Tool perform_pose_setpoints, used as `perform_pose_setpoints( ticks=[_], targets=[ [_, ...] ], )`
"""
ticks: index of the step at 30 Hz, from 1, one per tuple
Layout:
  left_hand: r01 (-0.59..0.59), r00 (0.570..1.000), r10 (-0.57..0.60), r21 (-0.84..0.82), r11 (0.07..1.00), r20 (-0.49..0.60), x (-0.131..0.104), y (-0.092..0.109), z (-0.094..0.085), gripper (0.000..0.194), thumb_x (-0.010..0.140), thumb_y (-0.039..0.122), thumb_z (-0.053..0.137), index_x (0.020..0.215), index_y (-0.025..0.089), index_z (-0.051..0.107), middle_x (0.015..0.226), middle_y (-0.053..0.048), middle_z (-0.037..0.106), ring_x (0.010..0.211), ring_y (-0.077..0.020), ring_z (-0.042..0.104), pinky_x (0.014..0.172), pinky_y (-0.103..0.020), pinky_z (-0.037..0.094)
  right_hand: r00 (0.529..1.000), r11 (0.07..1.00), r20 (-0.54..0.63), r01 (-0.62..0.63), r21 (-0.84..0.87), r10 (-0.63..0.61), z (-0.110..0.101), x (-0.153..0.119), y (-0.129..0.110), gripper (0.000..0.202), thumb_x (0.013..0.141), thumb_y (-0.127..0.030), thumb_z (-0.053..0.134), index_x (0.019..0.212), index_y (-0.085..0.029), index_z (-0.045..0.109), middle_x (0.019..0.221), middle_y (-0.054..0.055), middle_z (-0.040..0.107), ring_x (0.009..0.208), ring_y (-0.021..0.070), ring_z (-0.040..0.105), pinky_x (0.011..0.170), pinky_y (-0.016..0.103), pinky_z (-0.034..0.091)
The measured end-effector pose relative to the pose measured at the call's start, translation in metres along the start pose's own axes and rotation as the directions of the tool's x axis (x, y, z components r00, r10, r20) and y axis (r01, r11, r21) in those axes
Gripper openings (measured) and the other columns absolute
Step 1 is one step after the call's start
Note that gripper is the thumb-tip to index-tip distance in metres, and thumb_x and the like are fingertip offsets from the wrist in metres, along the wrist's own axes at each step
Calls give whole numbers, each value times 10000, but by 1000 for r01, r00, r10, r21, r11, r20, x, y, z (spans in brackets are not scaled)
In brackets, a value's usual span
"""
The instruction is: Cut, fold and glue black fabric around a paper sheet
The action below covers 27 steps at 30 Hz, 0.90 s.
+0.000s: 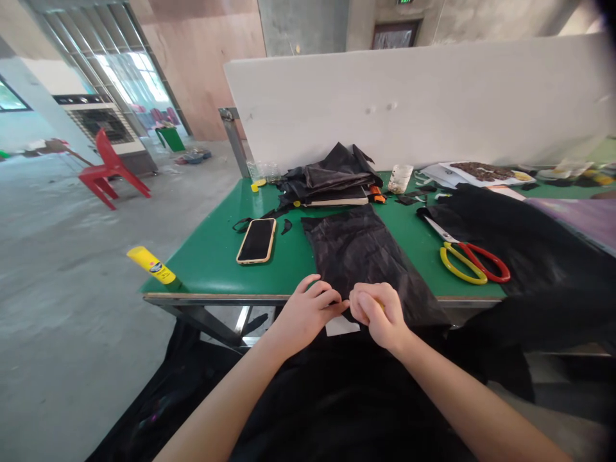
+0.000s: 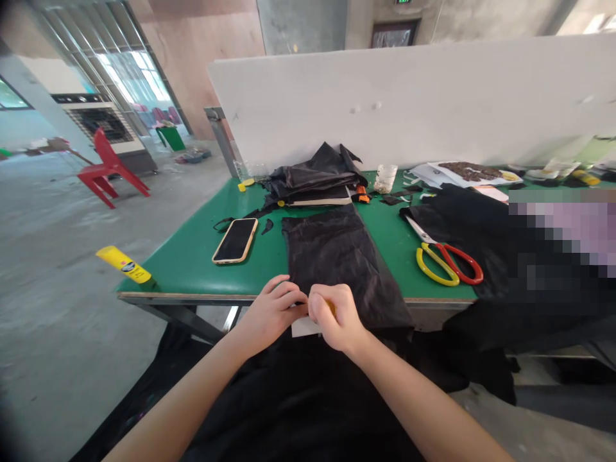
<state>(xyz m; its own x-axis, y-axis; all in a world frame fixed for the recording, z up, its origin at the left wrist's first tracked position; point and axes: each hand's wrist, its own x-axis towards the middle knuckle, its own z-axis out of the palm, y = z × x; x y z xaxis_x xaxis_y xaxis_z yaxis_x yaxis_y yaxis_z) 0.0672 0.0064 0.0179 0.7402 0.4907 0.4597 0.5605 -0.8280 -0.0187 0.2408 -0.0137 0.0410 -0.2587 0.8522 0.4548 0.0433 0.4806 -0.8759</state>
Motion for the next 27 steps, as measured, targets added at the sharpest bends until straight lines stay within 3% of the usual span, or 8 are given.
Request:
perform_pose_setpoints(
  ticks=[4,7,9,11,14,19,24,27],
  targets=[
    [-5,999,5,0,1000,-38,-1,0,0,281,908,201,453,1145,307,561,950,33,610,975,-128,483,1062,-401,247,996,995,-5,-93,33,93,-14,-3,-6,394,855,-226,374,465,-183,349,432,-31,375,402,73,329,425,252,230],
    [5,999,-5,-13,1000,-41,-2,1,1,295,907,172,447,1155,290,553,957,27,612,980,-127,487,1062,-406,250,982,941,-64,-152,304,179,-28,-2,-19,369,836,-211,380,468,-187,364,393,-36,352,375,78,313,399,247,212],
    [11,999,-12,-15,1000,-42,-3,1,2,296,901,152,453,1148,278,556,959,26,614,986,-129,487,1065,-407,249,976,856,-113,-105,506,187,-33,-1,-32,345,823,-227,372,480,-191,383,364,-45,317,351,80,295,386,243,217],
    [15,999,-15,-10,1000,-43,-4,1,4,306,893,133,459,1150,270,552,957,25,616,993,-130,487,1065,-406,250,980,805,-137,-39,593,148,-32,3,-42,331,815,-252,370,491,-192,407,351,-48,305,341,82,293,382,240,227],
    [13,999,-13,-2,1000,-48,-5,1,5,305,892,135,461,1149,272,552,959,20,616,992,-132,489,1059,-408,259,987,836,-123,-16,549,100,-16,10,-43,343,817,-257,384,481,-190,407,364,-40,331,354,86,319,386,242,228],
    [32,997,-32,8,999,-76,-5,2,6,213,888,191,491,1026,297,613,924,38,613,972,-127,496,1061,-405,266,989,967,-105,-80,242,108,8,16,-12,389,832,-226,389,445,-190,361,408,-29,376,400,81,340,420,253,236],
    [8,994,-6,16,1000,-106,-4,3,9,249,889,182,488,1083,296,595,899,39,625,953,-129,503,1052,-407,277,993,989,-60,-97,110,104,-2,-2,3,402,851,-232,374,452,-186,368,425,-28,378,407,81,334,436,262,228],
    [9,995,-7,17,1000,-96,-4,3,8,281,892,171,481,1131,290,568,901,34,626,955,-125,506,1053,-407,276,984,961,-68,-144,237,164,-16,-10,-9,391,844,-218,384,454,-190,368,405,-27,366,393,88,331,421,264,217]
  ],
)
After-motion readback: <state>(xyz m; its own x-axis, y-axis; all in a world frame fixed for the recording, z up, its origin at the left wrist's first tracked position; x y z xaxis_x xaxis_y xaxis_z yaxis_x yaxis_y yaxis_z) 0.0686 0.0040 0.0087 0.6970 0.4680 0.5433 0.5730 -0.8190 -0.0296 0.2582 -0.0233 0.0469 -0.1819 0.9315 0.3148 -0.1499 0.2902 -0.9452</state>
